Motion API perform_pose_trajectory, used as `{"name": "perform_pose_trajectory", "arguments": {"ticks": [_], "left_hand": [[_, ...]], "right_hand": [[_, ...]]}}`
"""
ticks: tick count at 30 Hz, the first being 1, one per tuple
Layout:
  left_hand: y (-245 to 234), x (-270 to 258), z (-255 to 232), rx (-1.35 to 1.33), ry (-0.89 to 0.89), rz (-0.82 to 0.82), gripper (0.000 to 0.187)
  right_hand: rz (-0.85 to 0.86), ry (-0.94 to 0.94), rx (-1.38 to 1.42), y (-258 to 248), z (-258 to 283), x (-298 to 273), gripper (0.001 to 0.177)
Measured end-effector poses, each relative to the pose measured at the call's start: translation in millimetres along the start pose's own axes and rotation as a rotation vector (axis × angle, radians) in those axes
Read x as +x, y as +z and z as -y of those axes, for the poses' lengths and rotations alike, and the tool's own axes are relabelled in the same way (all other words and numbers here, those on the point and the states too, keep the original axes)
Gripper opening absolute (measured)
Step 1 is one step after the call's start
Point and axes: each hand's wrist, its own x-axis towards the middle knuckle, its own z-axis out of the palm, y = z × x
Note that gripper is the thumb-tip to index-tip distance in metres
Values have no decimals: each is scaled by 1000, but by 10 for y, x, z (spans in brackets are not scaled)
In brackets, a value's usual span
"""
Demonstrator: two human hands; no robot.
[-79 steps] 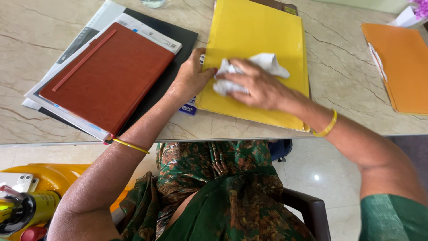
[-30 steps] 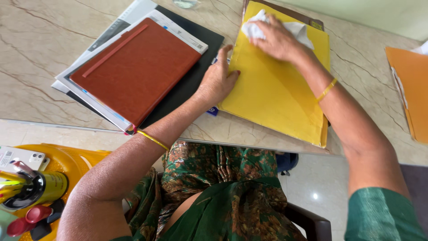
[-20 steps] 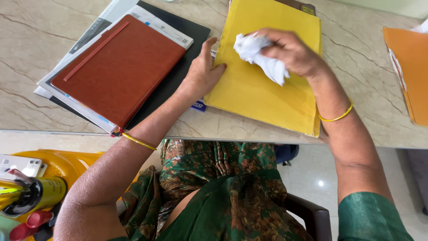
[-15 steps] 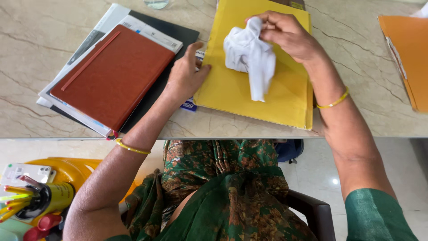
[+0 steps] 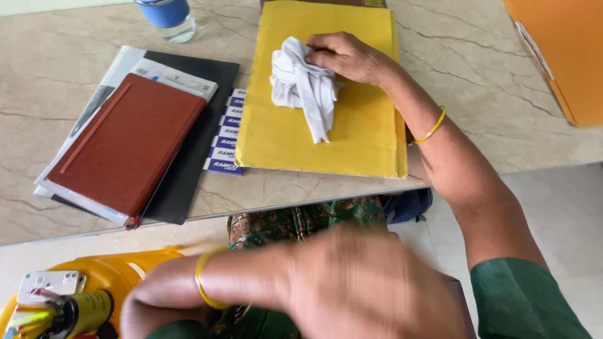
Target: The person wipes the front and back surfaces of yellow and brown folders with a white cloth while sitting at a desk.
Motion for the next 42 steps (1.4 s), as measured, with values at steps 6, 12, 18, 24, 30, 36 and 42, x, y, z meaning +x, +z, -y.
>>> {"name": "perform_pose_trajectory", "arguments": {"ticks": [6,12,18,24,30,36,42], "left_hand": [[226,-28,-465,49,180,111,44],[239,-168,-579,126,259,107,38],[106,-202,-588,289,410,-13,32],[-275,216,1005,494,-278,-295,44],[-357,163,1640,525,-506,-365,81],[-578,65,1765,340,-676,-256,75],[-1226,-58,1782,144,-490,-395,18]], "right_hand": [[-14,68,-92,25,28,23,29],[-50,-292,-96,55,218,-7,55],[-110,-206,-173,28,64,30,34],[-200,-136,138,-125,-361,112,17],[-196,-207,-54,-141,146,-57,25],[-99,-38,-213,-175,396,-69,35],[-314,-87,339,-481,290,-252,9]]}}
